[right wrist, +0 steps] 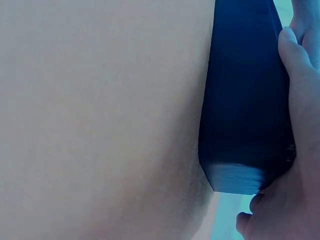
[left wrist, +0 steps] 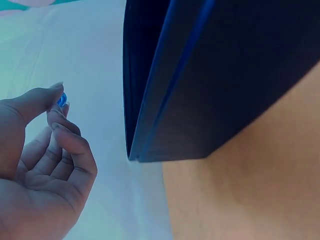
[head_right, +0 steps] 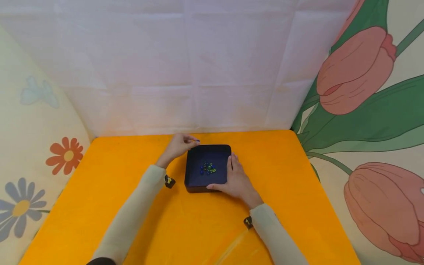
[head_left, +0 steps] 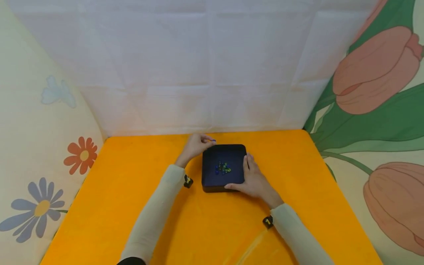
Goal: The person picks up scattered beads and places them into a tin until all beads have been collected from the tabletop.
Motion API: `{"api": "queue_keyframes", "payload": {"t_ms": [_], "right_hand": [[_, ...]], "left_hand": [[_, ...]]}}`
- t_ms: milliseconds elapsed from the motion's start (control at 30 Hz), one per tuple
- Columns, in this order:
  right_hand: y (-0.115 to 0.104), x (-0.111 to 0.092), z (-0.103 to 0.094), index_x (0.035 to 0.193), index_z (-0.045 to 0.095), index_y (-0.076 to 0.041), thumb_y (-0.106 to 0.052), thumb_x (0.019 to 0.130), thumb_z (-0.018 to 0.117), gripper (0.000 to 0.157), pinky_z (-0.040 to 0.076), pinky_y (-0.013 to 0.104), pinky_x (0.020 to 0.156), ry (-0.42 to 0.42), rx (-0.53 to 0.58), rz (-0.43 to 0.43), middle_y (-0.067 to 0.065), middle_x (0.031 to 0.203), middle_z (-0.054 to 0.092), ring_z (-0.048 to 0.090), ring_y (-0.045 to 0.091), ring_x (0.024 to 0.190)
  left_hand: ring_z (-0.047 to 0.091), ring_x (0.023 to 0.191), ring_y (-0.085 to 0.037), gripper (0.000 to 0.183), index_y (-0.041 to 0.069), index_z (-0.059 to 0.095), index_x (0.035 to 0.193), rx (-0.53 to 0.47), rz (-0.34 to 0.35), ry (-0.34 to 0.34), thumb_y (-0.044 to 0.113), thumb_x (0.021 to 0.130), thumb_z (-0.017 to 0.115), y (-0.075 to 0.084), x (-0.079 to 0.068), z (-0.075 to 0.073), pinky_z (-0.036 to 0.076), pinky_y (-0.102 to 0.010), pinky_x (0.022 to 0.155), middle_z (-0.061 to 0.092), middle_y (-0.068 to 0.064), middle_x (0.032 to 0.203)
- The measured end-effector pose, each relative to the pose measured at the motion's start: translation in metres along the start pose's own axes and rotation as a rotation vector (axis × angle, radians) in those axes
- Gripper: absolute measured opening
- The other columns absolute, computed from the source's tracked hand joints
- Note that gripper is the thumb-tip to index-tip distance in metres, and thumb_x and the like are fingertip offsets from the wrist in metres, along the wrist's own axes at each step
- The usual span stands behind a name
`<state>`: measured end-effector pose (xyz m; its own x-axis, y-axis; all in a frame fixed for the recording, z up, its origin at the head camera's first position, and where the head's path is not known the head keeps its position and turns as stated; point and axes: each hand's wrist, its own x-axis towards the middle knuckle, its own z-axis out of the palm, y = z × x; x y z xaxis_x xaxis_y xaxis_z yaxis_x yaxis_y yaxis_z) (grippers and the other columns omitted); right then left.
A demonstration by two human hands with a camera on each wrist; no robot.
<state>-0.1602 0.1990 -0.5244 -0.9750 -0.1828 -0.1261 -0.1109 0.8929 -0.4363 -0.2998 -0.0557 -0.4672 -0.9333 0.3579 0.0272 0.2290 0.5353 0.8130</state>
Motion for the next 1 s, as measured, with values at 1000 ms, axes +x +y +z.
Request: {"api": "queue_keyframes", "payload": {"t_ms": [1000], "right_hand": [[0.001, 0.001, 0.001, 0.167, -0.007, -0.006, -0.094, 0.077, 0.058, 0.142, 0.034, 0.058, 0.125, -0.005, -0.016, -0.002, 0.013, 0.176, -0.020, 0.000, 0.039, 0.166]], "left_hand": [[0.074, 0.087, -0.033, 0.023, 0.012, 0.082, 0.110, 0.012, 0.095, -0.067, 0.031, 0.099, 0.075, 0.025, 0.028, 0.037, 0.056, -0.029, 0.070, 0.080, -0.010, 0.104]]}}
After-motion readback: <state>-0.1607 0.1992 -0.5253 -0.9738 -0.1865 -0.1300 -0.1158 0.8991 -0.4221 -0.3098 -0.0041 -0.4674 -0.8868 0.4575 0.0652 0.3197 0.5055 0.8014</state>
